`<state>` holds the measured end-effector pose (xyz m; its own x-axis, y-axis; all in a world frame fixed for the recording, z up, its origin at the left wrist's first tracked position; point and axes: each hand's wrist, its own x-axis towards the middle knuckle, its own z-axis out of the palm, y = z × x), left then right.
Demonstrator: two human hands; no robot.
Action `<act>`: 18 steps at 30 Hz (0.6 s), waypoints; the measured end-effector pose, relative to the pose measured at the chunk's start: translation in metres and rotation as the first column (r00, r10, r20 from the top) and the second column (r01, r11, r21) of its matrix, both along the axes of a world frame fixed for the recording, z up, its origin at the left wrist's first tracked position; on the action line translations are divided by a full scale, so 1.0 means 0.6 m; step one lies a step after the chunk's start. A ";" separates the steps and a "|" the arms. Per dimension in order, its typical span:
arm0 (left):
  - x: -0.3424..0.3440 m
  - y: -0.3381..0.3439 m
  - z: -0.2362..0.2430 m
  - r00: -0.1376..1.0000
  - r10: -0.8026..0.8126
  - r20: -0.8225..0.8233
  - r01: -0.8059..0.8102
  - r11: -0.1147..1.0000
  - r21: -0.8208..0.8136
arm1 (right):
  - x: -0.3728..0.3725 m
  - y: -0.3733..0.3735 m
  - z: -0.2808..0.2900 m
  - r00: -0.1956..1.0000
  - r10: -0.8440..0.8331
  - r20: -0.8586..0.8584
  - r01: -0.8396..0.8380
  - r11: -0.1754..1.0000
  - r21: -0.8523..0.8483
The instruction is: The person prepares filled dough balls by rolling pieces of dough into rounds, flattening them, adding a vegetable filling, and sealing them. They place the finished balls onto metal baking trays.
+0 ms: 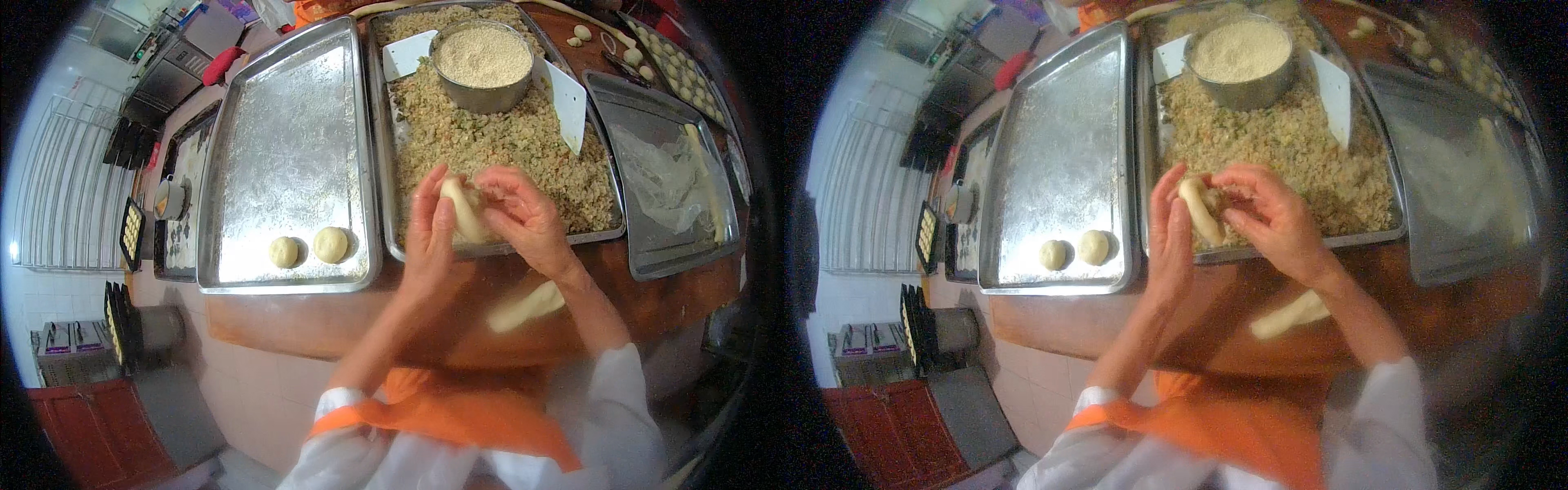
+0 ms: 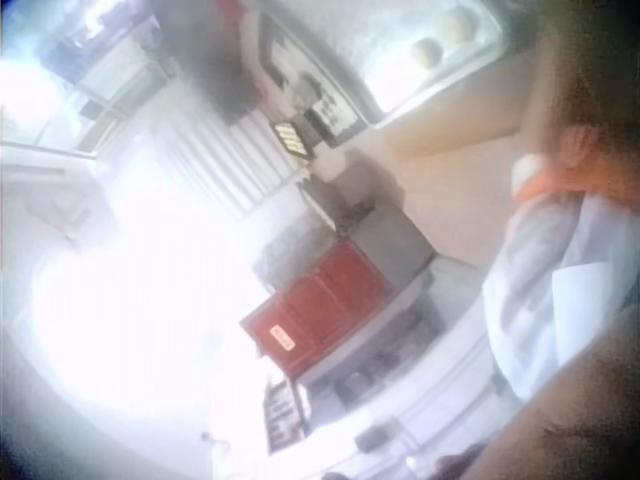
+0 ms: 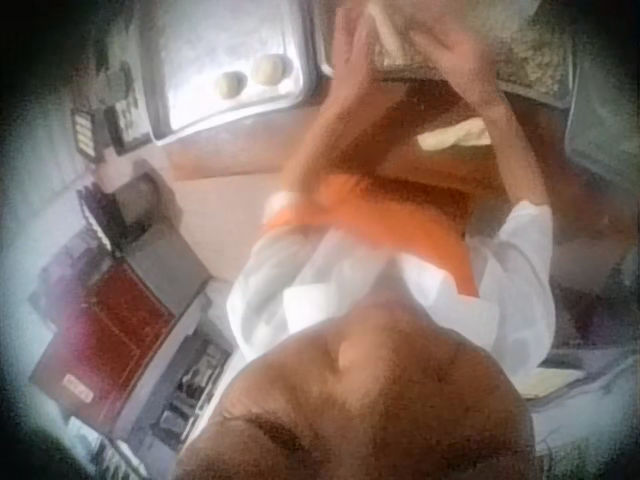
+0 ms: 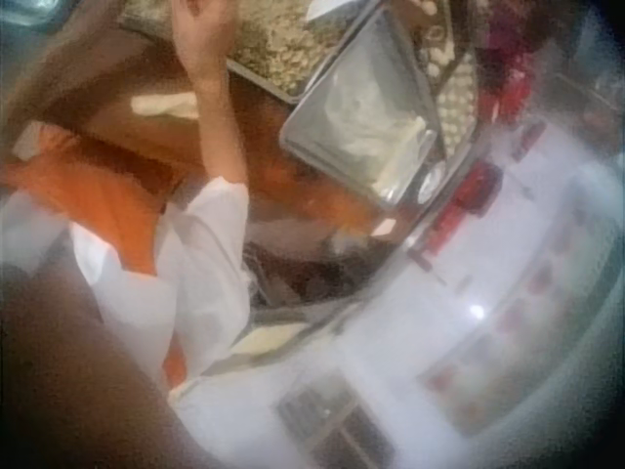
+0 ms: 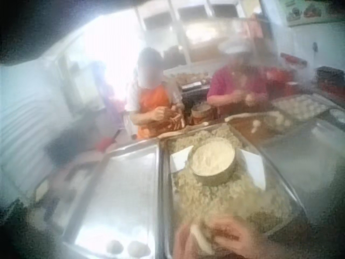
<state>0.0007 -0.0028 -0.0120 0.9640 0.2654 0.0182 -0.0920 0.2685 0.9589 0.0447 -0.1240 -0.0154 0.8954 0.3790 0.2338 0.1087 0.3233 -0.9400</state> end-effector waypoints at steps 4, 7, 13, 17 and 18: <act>0.006 0.006 0.003 1.000 -0.031 -0.006 0.031 0.991 0.131 | -0.002 0.003 -0.002 0.956 0.049 0.288 0.022 0.971 -0.238; 0.020 -0.002 0.004 0.984 0.172 0.048 -0.174 0.983 0.054 | -0.007 0.007 0.005 0.938 0.043 0.344 0.075 0.943 -0.323; 0.022 -0.017 0.007 0.971 0.240 0.006 -0.237 0.961 -0.141 | -0.026 0.015 0.007 0.799 -0.054 0.599 0.358 0.842 -0.403; 0.019 -0.021 0.027 0.983 0.165 -0.077 -0.182 0.882 -0.434 | -0.028 0.014 0.013 0.781 -0.043 0.623 0.362 0.844 -0.396; 0.020 -0.020 0.029 0.980 0.179 -0.091 -0.201 0.840 -0.503 | -0.032 0.019 0.020 0.809 -0.066 0.585 0.341 0.862 -0.375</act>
